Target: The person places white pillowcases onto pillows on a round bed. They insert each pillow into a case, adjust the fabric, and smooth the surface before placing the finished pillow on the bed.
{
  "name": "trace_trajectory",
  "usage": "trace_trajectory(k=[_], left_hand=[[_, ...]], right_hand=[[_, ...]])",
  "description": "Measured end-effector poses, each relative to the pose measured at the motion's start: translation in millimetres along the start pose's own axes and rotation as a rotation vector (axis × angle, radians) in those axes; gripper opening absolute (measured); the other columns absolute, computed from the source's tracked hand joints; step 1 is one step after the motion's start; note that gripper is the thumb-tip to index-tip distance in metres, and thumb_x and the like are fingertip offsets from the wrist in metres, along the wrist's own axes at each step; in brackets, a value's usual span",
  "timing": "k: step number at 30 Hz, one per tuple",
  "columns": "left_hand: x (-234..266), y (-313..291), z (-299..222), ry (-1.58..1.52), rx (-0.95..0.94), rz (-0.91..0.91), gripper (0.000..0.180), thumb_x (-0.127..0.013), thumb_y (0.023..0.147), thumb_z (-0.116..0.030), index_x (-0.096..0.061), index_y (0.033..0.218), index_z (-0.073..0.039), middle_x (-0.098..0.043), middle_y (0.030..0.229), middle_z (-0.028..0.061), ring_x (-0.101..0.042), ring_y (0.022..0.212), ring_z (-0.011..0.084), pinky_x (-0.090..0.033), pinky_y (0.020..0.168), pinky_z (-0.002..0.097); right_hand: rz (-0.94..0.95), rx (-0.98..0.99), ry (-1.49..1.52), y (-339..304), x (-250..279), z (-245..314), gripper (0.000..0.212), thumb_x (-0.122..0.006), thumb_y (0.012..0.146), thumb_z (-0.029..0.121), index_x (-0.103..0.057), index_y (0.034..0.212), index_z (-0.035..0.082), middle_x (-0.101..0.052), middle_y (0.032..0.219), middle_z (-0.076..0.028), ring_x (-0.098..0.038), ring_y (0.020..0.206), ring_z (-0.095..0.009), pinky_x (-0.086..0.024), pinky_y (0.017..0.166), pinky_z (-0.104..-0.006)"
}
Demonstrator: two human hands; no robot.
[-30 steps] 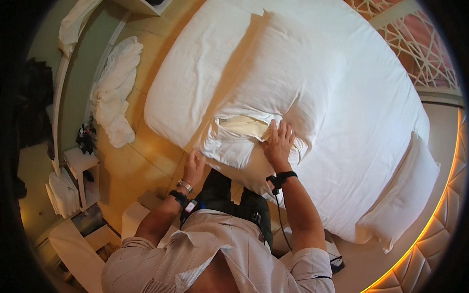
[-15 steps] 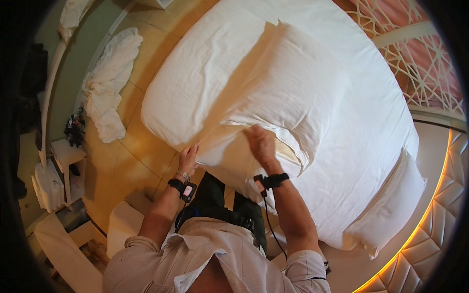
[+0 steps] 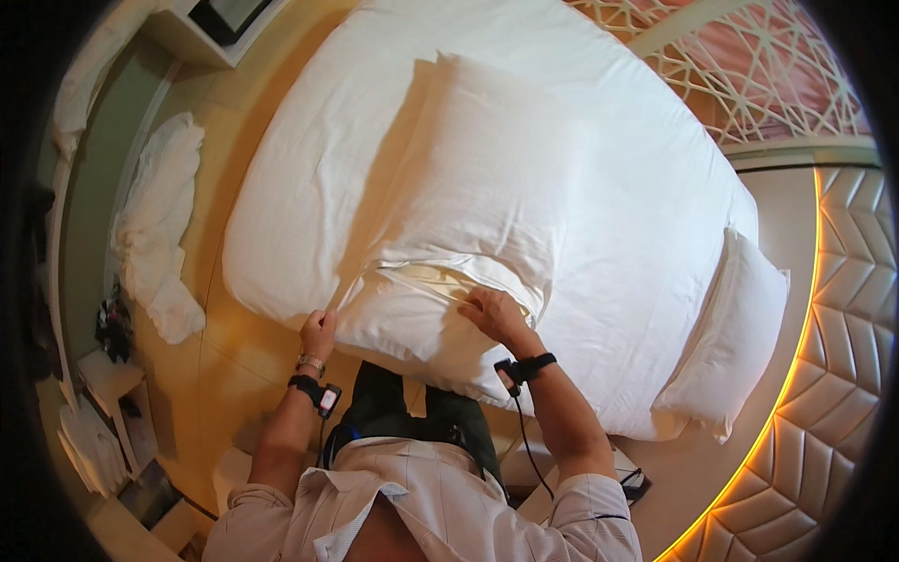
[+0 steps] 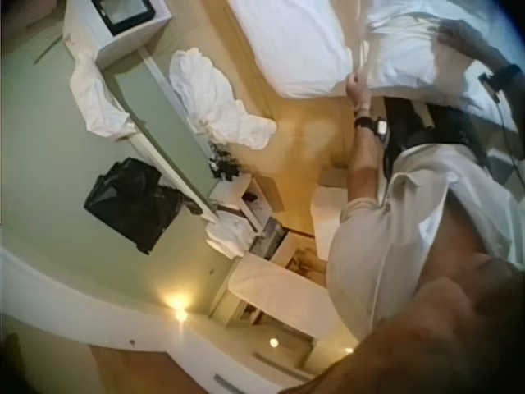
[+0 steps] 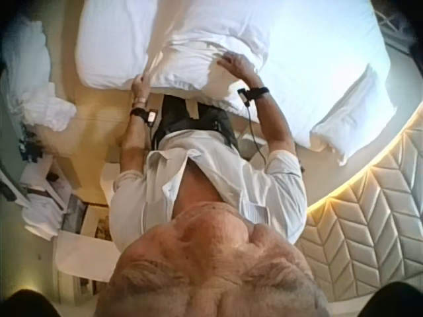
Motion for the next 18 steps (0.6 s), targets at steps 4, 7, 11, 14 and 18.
trace_trajectory(k=[4,7,11,14,18], left_hand=[[16,4,-97,0.119,-0.441,-0.169,0.014,-0.070,0.098,-0.019,-0.069,0.095,-0.005,-0.069,0.097,0.0140,-0.066,0.094,0.0370,-0.055,0.079,0.0466],[-6,-9,-178,0.104,-0.655,-0.058,0.015,-0.075,0.093,-0.012,-0.070,0.106,-0.007,-0.068,0.102,0.0135,-0.067,0.097,0.0367,-0.056,0.081,0.0466],[-57,-20,-243,0.118,-0.821,0.086,0.037,-0.079,0.089,-0.012,-0.068,0.125,-0.010,-0.065,0.112,0.0133,-0.067,0.097,0.0363,-0.056,0.081,0.0461],[-85,-2,-254,0.216,-0.730,0.029,0.031,-0.077,0.089,-0.012,-0.069,0.119,-0.009,-0.062,0.109,0.0132,-0.065,0.097,0.0364,-0.055,0.082,0.0466],[-92,12,-238,0.203,-0.729,0.048,0.014,-0.076,0.090,-0.011,-0.068,0.100,-0.007,-0.061,0.105,0.0128,-0.065,0.097,0.0369,-0.054,0.083,0.0474]], right_hand=[[-0.259,-0.065,0.074,-19,14,-37,0.025,-0.072,0.097,0.028,-0.069,0.107,0.005,-0.074,0.082,-0.018,-0.072,0.077,-0.038,-0.056,0.070,-0.0463],[-0.371,-0.198,-0.003,-25,9,-31,0.029,-0.068,0.099,0.024,-0.062,0.124,0.009,-0.074,0.081,-0.017,-0.072,0.078,-0.041,-0.054,0.068,-0.0513],[-0.489,-0.331,0.083,-21,2,-51,0.027,-0.063,0.101,0.029,-0.061,0.121,0.010,-0.074,0.082,-0.019,-0.071,0.079,-0.045,-0.052,0.071,-0.0577],[-0.628,-0.307,-0.078,-16,10,-68,0.020,-0.063,0.101,0.028,-0.067,0.112,0.012,-0.072,0.076,-0.018,-0.073,0.074,-0.038,-0.054,0.067,-0.0519],[-0.627,-0.201,0.095,-28,24,-57,0.016,-0.060,0.102,0.023,-0.067,0.109,0.011,-0.072,0.076,-0.019,-0.072,0.077,-0.042,-0.054,0.068,-0.0531]])
Point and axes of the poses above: each hand's wrist, its own y-axis towards the middle knuckle, its own x-axis out of the back of the hand, z = x × y, the point moved 7 cm from there along y, towards the middle knuckle
